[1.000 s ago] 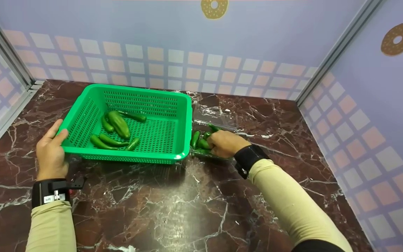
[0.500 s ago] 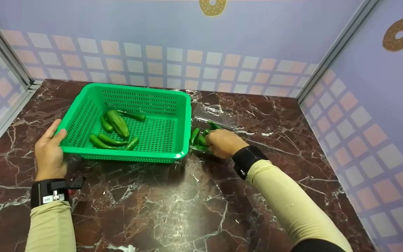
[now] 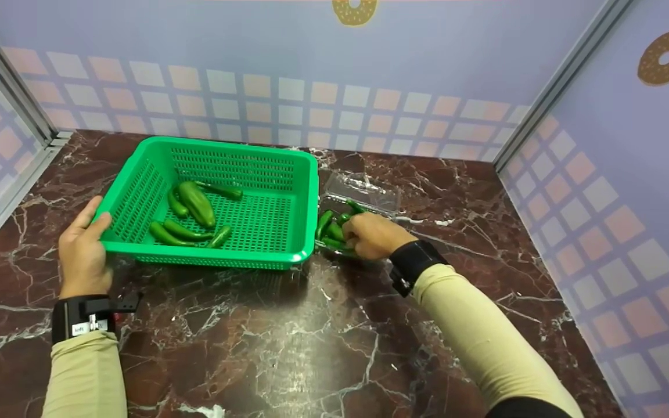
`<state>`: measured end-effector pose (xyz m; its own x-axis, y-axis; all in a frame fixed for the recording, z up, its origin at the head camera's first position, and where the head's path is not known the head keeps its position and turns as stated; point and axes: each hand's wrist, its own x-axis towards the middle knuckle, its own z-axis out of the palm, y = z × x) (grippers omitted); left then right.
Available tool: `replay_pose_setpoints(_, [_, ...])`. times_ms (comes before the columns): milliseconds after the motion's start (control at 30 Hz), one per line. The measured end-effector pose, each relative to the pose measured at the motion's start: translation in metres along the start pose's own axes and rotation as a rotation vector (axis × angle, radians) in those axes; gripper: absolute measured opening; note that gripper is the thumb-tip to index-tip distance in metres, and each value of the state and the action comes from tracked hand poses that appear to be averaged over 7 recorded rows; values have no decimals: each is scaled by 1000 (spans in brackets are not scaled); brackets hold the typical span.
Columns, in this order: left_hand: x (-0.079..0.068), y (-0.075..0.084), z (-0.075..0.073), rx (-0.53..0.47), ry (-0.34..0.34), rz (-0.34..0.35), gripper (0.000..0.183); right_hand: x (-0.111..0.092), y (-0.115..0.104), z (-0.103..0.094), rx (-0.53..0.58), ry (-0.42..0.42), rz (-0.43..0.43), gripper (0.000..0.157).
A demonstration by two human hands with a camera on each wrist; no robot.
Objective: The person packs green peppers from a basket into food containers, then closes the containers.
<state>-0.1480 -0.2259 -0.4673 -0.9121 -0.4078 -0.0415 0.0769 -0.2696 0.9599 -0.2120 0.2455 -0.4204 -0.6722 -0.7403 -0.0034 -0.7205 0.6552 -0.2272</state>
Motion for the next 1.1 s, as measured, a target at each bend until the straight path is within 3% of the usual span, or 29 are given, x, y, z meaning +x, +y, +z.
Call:
replay_pose_setpoints(467, [1,2,4,13,-21,1,53,-6,6,-5,118,-70,87,21])
replay_pose_setpoints(700, [1,2,3,12,-12,-8,53,-9,5,-6,95,-11,89,19])
replay_pose_setpoints(900, [2,3,3,11,-10,-1,53,-9,1,-4,67,-9,144,16])
replay_pose_setpoints(1100, [0,2,0,24,-6,-35,53,-8,-2,-2,68,-27,175,15])
